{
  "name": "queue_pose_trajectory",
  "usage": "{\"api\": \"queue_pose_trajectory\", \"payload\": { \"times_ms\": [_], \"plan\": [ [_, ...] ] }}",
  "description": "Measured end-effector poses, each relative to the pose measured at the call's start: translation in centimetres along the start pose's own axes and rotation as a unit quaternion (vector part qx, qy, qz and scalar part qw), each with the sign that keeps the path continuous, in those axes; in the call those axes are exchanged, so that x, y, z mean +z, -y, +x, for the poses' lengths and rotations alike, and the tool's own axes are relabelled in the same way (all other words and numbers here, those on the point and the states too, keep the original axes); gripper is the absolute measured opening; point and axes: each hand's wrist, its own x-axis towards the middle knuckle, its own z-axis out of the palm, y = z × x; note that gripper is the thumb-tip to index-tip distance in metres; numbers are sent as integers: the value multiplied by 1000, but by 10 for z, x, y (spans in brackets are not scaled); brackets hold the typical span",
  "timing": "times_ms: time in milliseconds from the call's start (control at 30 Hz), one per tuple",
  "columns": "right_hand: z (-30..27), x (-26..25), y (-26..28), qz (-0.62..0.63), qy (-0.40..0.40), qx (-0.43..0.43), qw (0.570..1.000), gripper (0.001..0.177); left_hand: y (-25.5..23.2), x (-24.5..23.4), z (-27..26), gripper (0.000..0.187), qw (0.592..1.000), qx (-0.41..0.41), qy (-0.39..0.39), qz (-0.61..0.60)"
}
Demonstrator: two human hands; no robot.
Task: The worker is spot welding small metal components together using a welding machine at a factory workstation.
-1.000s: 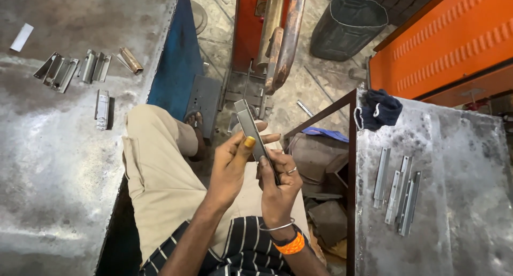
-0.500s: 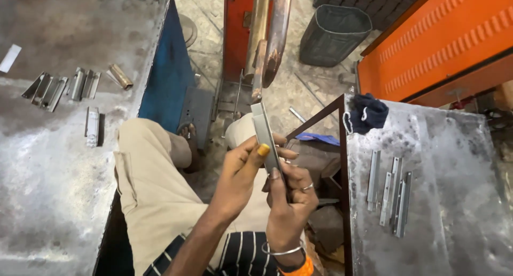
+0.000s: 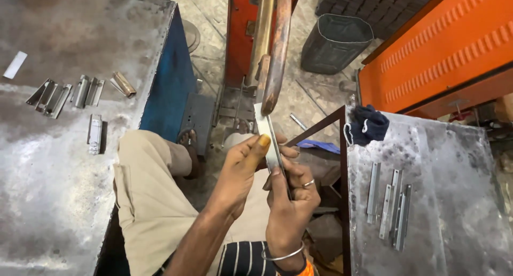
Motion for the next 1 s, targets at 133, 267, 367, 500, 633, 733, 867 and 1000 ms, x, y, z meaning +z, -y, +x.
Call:
{"api": "queue_pose_trajectory", "payload": {
  "times_ms": [133, 267, 367, 500, 633, 733, 867, 1000],
  "plan": [
    [2, -7, -13, 43, -10, 14, 999, 10, 1, -1, -1, 47, 999, 7, -9, 32],
    [6, -15, -7, 2, 73, -25, 997, 23, -2, -3, 3, 47, 1000, -1, -5, 12],
    [8, -24, 9, -52, 157, -52, 985, 38, -9, -1, 3, 46, 1000, -15, -12, 9],
    [20, -17, 24, -121, 226, -38, 966, 48, -15, -1, 7, 44, 996, -15, -66, 49],
    [39, -4, 14, -77, 209, -39, 974, 51, -17, 7, -12, 34, 973, 114, -146, 141],
    [50, 9, 22, -83, 194, -44, 977, 50, -18, 8, -22, 35, 918, 218, -199, 266],
    [57, 16, 22, -76, 216, -50, 972, 50, -18, 7, -25, 38, 825, 301, -169, 448],
    [58, 17, 17, -44, 236, -65, 969, 51, -15, 5, -26, 39, 832, 291, -173, 440]
  ]
}}
